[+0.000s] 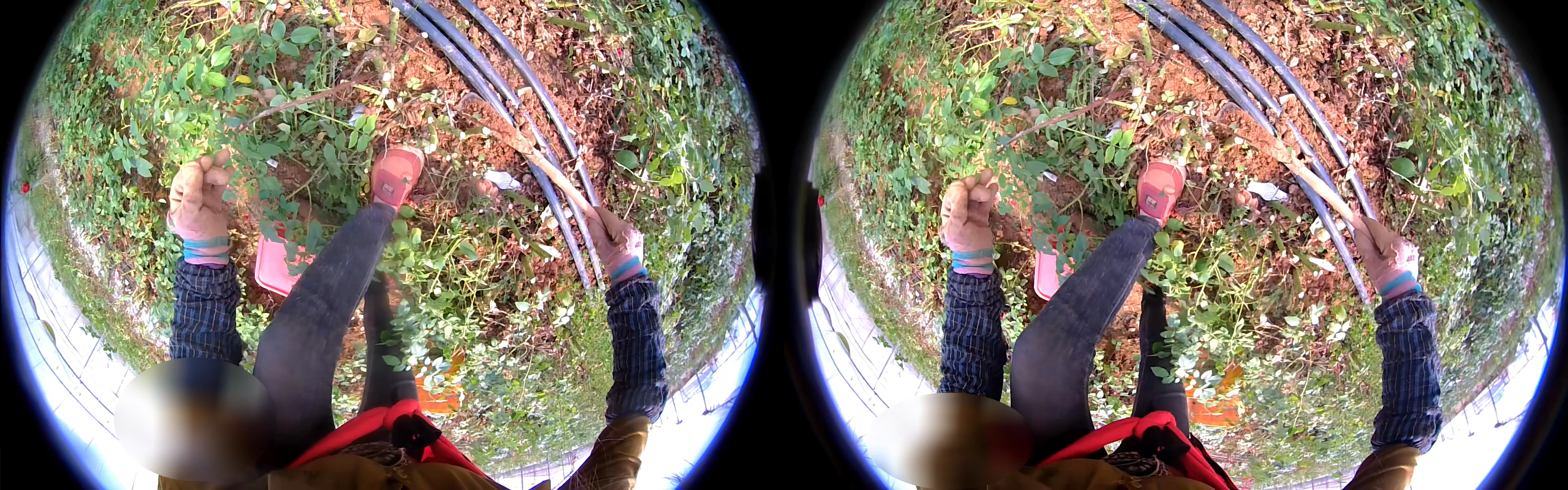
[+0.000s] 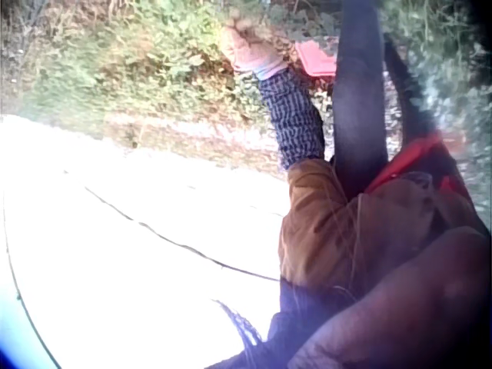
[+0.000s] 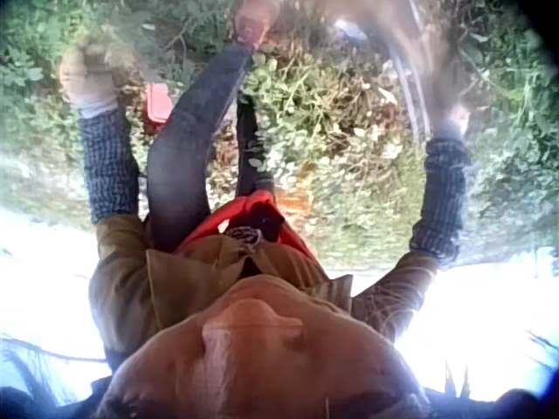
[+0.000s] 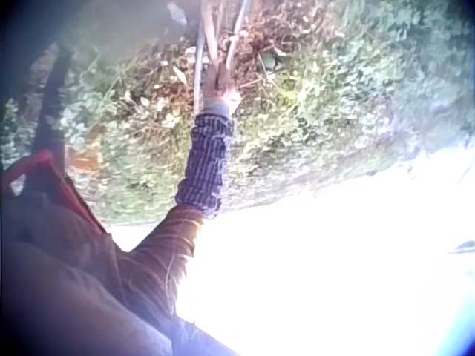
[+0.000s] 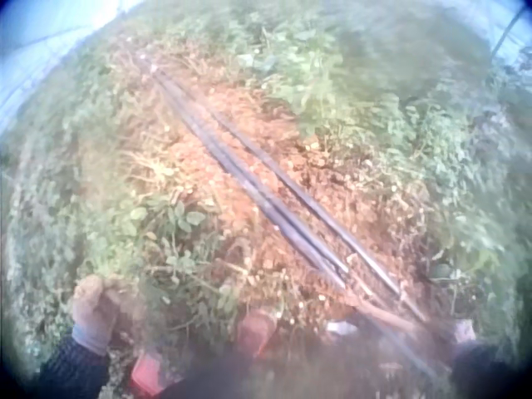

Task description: The person uses a hoe to loosen soil and remove weeds around plants in a garden bed. They pull the weeds by hand and place them into a yellow bucket. The person sits on the ground while working.

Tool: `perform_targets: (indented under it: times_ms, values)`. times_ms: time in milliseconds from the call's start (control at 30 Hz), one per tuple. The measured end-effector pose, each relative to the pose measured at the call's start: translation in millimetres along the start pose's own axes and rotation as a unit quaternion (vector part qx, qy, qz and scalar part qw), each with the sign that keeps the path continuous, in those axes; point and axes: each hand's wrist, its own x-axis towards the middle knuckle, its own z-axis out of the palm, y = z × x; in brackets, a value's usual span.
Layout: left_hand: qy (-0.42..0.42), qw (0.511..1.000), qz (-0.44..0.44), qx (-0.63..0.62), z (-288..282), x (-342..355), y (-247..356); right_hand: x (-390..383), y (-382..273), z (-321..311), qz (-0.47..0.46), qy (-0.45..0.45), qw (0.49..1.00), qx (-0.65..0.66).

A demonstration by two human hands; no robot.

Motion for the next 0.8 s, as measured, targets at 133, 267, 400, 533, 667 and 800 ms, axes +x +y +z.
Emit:
perform_targets:
  times_ms: [133,267,400,533,667,800]
  values:
    - [-0.058,0.997,0.057,0.014,-9.1,1.4,18.1,-50.9,10.1,46.2,0.076,0.048,0.97,0.225]
    - [-0.004,0.999,-0.054,-0.001,9.3,5.4,-2.3,-93.2,-29.4,65.9,0.204,0.005,0.911,0.359]
    - [-0.033,0.958,-0.204,0.201,68.3,8.6,-52.2,-137.9,-49.6,100.5,0.254,0.01,0.877,0.407]
    - [-0.076,0.948,-0.172,0.257,111.4,26.2,-95.5,-169.9,-77.1,120.8,0.294,-0.015,0.826,0.481]
    - [-0.075,0.782,0.032,0.618,128.5,53.1,-138.8,-194.1,-87.9,144.0,0.287,-0.014,0.81,0.512]
    - [-0.102,0.71,-0.033,0.696,142.8,72.0,-138.3,-209.5,-90.3,163.1,0.291,-0.003,0.799,0.526]
